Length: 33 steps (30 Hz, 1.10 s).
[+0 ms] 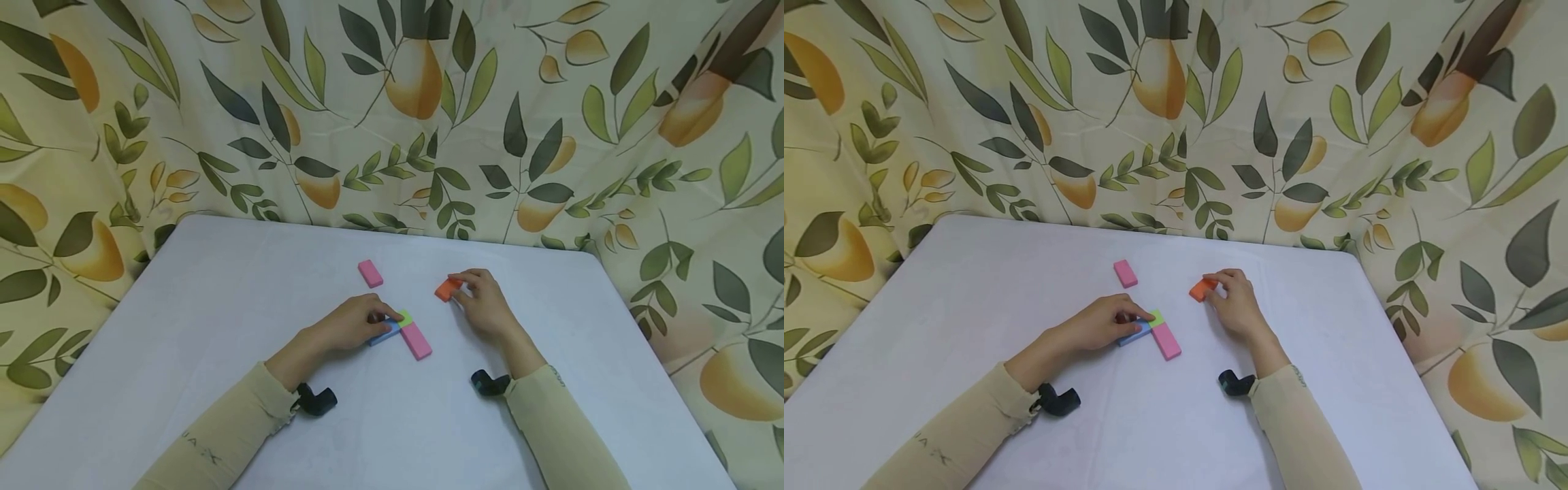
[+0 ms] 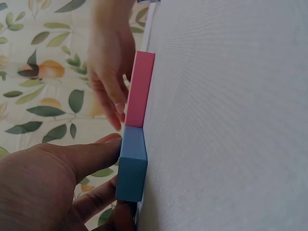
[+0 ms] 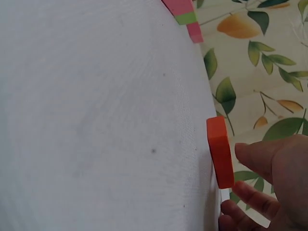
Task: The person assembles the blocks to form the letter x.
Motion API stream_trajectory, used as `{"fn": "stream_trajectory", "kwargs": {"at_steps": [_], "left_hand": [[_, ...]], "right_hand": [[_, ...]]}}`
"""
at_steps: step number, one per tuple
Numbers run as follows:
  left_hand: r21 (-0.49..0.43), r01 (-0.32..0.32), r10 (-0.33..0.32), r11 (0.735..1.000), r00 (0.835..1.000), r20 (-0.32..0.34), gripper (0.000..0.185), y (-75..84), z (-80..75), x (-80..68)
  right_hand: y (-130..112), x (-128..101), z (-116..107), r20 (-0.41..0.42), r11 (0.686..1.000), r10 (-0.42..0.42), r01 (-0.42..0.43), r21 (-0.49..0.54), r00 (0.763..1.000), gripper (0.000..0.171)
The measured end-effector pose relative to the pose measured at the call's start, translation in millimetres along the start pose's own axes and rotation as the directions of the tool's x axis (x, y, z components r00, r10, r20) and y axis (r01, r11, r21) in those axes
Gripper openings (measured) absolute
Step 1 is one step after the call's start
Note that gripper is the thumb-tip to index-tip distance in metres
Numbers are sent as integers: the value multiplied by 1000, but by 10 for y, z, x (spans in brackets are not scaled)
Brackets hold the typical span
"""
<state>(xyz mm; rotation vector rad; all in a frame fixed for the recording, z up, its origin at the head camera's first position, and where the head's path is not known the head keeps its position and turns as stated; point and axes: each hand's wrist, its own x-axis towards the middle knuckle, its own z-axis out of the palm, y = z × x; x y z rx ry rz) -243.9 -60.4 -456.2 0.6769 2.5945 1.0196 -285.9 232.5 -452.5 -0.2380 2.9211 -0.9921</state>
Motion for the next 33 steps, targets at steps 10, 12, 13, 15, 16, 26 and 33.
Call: {"fn": "stream_trajectory", "kwargs": {"at_steps": [10,12,13,15,16,26,33], "left_hand": [[-10,8,-8,1000,1000,-5,27,-17,35,23],[-21,12,-12,1000,1000,-3,28,-17,36,27],[-25,14,-14,1000,1000,-1,28,-17,35,29],[-31,15,-15,999,1000,0,28,-16,33,30],[-33,16,-16,999,1000,1,28,-16,32,30],[-27,11,-11,1000,1000,1,28,-30,25,32],[-29,22,-22,999,1000,-7,27,-38,38,30]], "right_hand": [[60,32,41,-1,1000,-6,6,12,1000,36],[65,29,49,-3,1000,1,-1,20,1000,36],[67,27,51,-4,1000,2,-2,25,1000,36],[72,26,56,-6,1000,0,0,30,1000,37],[74,25,57,-5,1000,-5,5,30,1000,37],[81,31,57,-6,1000,-21,21,14,1000,36],[95,34,85,-7,1000,-21,21,14,1000,36]]}}
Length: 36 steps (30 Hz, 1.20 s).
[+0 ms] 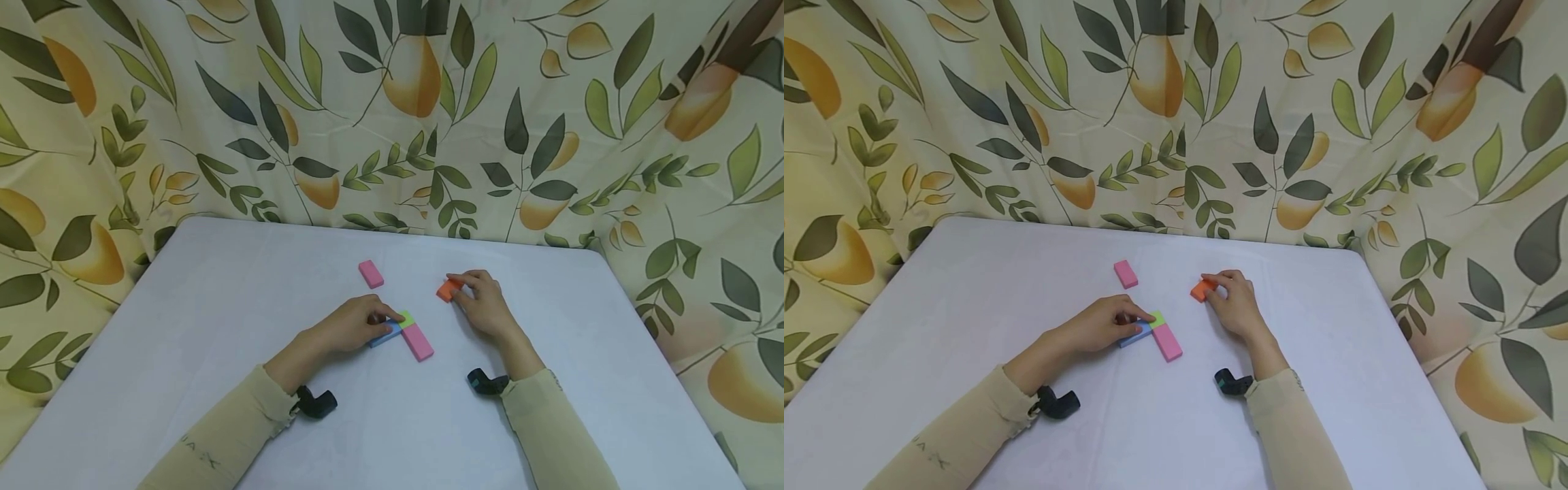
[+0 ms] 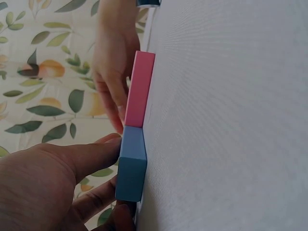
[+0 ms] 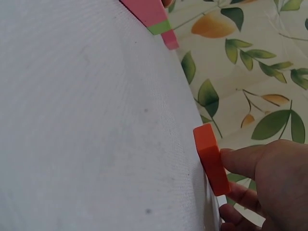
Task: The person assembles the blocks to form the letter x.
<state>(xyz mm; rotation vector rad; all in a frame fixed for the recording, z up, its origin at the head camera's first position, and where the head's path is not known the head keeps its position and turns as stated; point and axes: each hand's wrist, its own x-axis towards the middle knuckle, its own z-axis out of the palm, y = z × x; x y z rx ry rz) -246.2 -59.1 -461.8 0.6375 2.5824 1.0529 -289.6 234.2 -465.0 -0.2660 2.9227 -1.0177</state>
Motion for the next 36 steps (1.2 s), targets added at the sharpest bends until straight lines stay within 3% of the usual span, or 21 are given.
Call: {"fn": "stream_trajectory", "kwargs": {"at_steps": [12,36], "left_hand": [[7,-10,10,1000,1000,10,28,6,23,-11],[-6,20,-20,1000,1000,-2,27,31,-6,-19]], "right_hand": [[8,-47,12,12,999,40,-40,-15,999,36],[-25,-1,9,-6,999,-4,4,-34,1000,38]]}}
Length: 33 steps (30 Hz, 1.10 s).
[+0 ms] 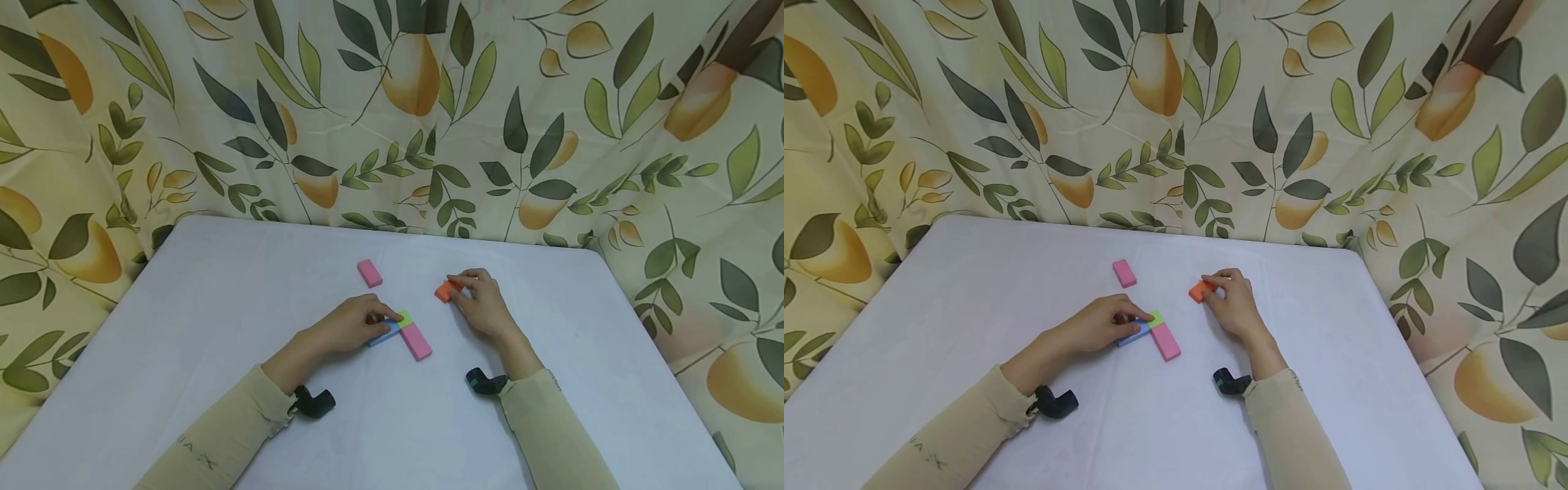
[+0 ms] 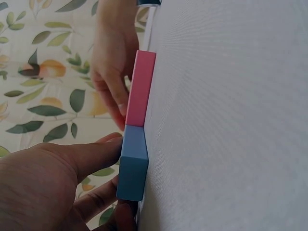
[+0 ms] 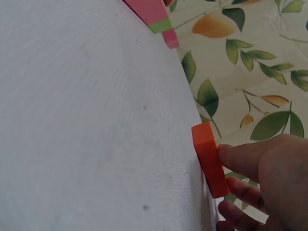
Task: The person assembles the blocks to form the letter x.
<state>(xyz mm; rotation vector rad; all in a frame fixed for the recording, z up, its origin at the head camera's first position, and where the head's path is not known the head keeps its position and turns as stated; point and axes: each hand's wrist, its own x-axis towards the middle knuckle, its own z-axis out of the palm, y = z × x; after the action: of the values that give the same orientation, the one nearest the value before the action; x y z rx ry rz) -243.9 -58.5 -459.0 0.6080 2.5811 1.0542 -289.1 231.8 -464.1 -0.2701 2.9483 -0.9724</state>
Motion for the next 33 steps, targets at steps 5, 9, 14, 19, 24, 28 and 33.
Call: {"fn": "stream_trajectory", "kwargs": {"at_steps": [5,9,14,19,24,28,33], "left_hand": [[8,-15,15,1000,1000,3,27,-8,-3,-1],[16,-39,39,999,999,0,28,-22,-6,-2],[16,-52,52,999,999,3,28,-30,-10,0],[28,-51,51,998,999,5,28,-29,-7,6],[34,-40,40,999,999,7,28,-16,-11,1],[25,-34,33,999,999,10,28,-6,-16,-4],[17,-34,34,999,999,13,28,-9,-14,-4]], "right_hand": [[-1,-4,6,-6,1000,-5,6,8,1000,38],[-3,-1,8,-13,1000,-17,17,14,1000,38],[-12,-6,-1,-9,1000,-14,14,15,1000,38],[-14,-10,-12,-7,1000,-6,7,23,1000,38],[-8,-10,-15,-1,999,6,-6,36,1000,37],[-10,-15,-20,14,999,17,-18,46,1000,39],[-14,-14,-27,26,999,17,-18,43,1000,39]]}}
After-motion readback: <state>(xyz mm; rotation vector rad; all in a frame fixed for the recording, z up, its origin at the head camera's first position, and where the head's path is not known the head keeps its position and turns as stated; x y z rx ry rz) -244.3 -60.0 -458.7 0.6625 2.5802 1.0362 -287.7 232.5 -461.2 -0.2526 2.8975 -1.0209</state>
